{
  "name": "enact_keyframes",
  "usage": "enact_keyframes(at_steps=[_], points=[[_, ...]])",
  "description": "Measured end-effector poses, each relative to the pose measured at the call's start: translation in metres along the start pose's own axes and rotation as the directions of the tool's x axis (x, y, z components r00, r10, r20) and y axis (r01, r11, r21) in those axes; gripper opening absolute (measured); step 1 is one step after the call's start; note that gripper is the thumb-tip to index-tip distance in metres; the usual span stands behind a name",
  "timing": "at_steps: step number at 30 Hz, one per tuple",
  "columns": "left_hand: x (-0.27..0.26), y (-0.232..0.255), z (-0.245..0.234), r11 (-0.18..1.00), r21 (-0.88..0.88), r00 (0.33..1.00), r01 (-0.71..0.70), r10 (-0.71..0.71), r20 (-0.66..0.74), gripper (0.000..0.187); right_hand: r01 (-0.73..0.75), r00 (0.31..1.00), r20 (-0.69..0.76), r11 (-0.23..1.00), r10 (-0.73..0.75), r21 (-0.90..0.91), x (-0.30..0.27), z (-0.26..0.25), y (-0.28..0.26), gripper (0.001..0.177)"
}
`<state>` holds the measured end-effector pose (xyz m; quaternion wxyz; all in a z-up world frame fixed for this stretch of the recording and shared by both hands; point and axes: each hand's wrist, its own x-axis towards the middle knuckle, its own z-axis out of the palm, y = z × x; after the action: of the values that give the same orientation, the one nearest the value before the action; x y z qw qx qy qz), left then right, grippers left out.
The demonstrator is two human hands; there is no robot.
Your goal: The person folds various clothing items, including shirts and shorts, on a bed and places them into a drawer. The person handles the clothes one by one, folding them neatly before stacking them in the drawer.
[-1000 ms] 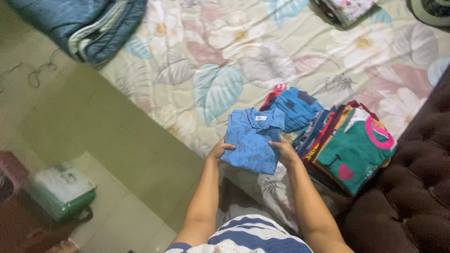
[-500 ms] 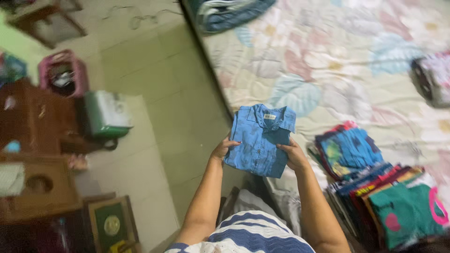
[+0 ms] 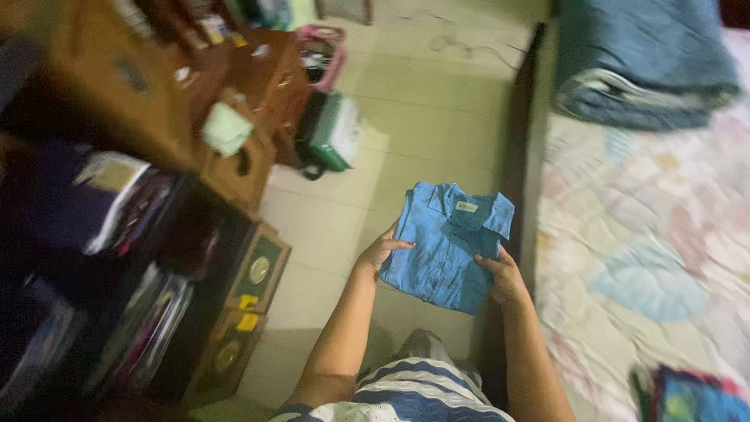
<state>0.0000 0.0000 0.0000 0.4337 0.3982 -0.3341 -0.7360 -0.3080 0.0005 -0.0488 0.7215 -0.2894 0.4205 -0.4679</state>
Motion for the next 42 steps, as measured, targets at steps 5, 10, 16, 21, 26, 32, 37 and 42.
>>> enact_keyframes(at_steps=[5, 10, 16, 21, 26, 32, 37, 42], points=[[-0.063, 0.036, -0.074, 0.963, -0.012, 0.962, -0.269, 0.268, -0.058, 0.099, -0.059, 0.976, 0.202, 0.994, 0.077, -0.091, 0.031, 0.109, 0.008, 0.051], [-0.109, 0.054, -0.137, 0.942, 0.026, 0.91, -0.334, 0.329, -0.252, 0.1, -0.101, 0.912, 0.376, 0.978, 0.164, -0.183, 0.067, 0.196, 0.023, 0.052], [-0.154, 0.058, -0.181, 0.872, 0.07, 0.784, -0.484, 0.468, -0.409, 0.096, -0.105, 0.774, 0.591, 0.966, 0.228, -0.236, 0.129, 0.259, 0.054, 0.05], [-0.177, 0.073, -0.206, 0.811, -0.015, 0.695, -0.584, 0.491, -0.524, 0.1, -0.144, 0.657, 0.664, 0.924, 0.357, -0.354, 0.155, 0.322, 0.054, 0.062], [-0.21, 0.061, -0.224, 0.78, 0.082, 0.546, -0.621, 0.505, -0.669, 0.1, -0.14, 0.461, 0.79, 0.913, 0.404, -0.384, 0.164, 0.395, 0.064, 0.076], [-0.252, 0.047, -0.271, 0.791, 0.075, 0.408, -0.608, 0.392, -0.824, 0.099, -0.127, 0.343, 0.79, 0.858, 0.508, -0.497, 0.177, 0.466, 0.109, 0.081], [-0.29, 0.057, -0.32, 0.759, 0.2, 0.306, -0.62, 0.468, -0.829, 0.106, -0.139, 0.274, 0.807, 0.852, 0.522, -0.504, 0.189, 0.53, 0.151, 0.082], [-0.335, 0.09, -0.35, 0.717, 0.12, 0.27, -0.687, 0.404, -0.874, 0.107, -0.107, 0.273, 0.824, 0.867, 0.496, -0.487, 0.186, 0.614, 0.172, 0.077]])
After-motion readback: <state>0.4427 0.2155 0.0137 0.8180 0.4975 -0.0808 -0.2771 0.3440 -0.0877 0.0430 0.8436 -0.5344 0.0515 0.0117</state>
